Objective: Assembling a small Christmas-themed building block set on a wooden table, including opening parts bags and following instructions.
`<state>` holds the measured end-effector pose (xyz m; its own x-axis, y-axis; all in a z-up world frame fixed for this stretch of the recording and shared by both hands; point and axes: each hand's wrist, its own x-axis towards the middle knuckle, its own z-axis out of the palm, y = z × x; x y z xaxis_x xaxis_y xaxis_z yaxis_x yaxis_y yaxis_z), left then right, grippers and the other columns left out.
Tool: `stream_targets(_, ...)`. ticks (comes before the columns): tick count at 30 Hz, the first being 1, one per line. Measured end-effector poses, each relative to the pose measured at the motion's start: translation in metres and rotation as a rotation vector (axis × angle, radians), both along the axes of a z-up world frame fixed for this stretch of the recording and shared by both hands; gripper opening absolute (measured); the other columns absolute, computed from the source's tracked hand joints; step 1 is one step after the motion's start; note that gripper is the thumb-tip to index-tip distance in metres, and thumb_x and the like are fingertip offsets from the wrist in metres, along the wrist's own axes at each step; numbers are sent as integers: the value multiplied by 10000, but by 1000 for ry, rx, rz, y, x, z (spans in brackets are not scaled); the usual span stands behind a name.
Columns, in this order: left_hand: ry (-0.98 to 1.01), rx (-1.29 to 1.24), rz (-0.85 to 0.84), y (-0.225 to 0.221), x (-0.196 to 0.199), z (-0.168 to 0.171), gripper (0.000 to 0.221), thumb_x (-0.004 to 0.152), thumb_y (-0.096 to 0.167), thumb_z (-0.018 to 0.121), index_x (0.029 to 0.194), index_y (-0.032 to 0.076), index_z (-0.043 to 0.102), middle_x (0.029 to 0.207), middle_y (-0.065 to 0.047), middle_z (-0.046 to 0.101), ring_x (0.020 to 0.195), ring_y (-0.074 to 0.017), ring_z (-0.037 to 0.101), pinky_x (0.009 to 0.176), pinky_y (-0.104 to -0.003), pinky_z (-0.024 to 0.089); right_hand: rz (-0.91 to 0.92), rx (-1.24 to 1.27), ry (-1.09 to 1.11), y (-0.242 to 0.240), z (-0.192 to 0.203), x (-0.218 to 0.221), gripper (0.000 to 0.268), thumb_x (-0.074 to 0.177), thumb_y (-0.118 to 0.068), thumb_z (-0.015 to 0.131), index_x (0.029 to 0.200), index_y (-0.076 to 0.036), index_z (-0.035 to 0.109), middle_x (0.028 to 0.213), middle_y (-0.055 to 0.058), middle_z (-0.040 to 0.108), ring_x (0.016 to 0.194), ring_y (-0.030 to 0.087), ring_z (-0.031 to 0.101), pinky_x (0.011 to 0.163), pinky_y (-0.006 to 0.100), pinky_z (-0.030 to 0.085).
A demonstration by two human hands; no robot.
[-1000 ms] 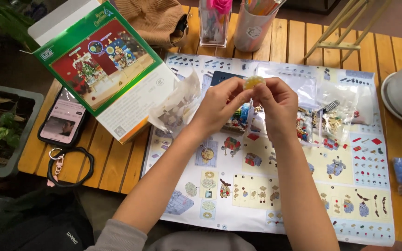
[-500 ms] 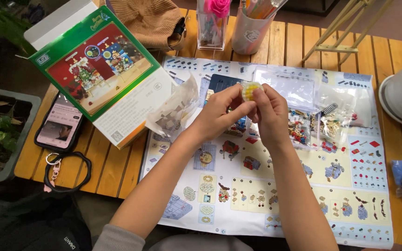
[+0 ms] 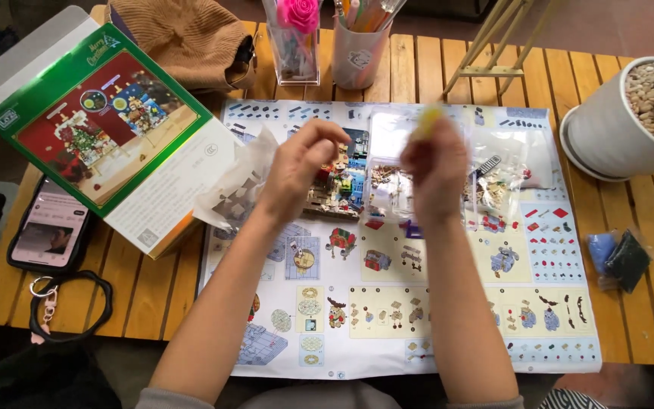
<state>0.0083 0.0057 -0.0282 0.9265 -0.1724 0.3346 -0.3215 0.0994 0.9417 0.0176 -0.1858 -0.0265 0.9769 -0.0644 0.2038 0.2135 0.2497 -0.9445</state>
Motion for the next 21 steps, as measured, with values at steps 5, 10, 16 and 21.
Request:
stream_targets(5, -71, -12, 154, 15, 0, 11, 360, 988, 371, 408, 1067, 83, 610, 802, -63, 549, 824, -169, 541, 829, -294, 453, -329, 46, -24, -45, 16, 10, 335, 966, -515, 474, 880, -220, 607, 666, -66, 592, 544, 24, 534, 517, 134, 418)
stream_targets(10, -22, 326, 236, 13, -3, 15, 456, 932, 408, 515, 1210, 48, 544, 1082, -146, 562, 1118, -293, 539, 1013, -453, 388, -358, 86, 43, -50, 10, 13, 303, 947, -426, 550, 1064, -170, 660, 860, -12, 685, 635, 50, 623, 564, 159, 488)
stream_targets(16, -21, 875, 18, 7, -20, 34, 538, 829, 247, 702, 1266, -26, 545, 1160, -238, 589, 1180, -399, 546, 1040, -571, 383, -140, -130, 108, -18, 8, 10, 178, 997, -192, 569, 1123, -66, 582, 859, 51, 699, 663, 76, 660, 580, 138, 530)
stream_targets(21, -109, 1041, 17, 15, -29, 16, 329, 834, 215, 670, 1108, 38, 622, 1065, -131, 582, 1137, -361, 570, 877, -479, 518, -16, -196, 78, -5, 13, 1, 312, 991, -136, 587, 1267, -29, 487, 869, 121, 703, 665, 100, 653, 575, 149, 506)
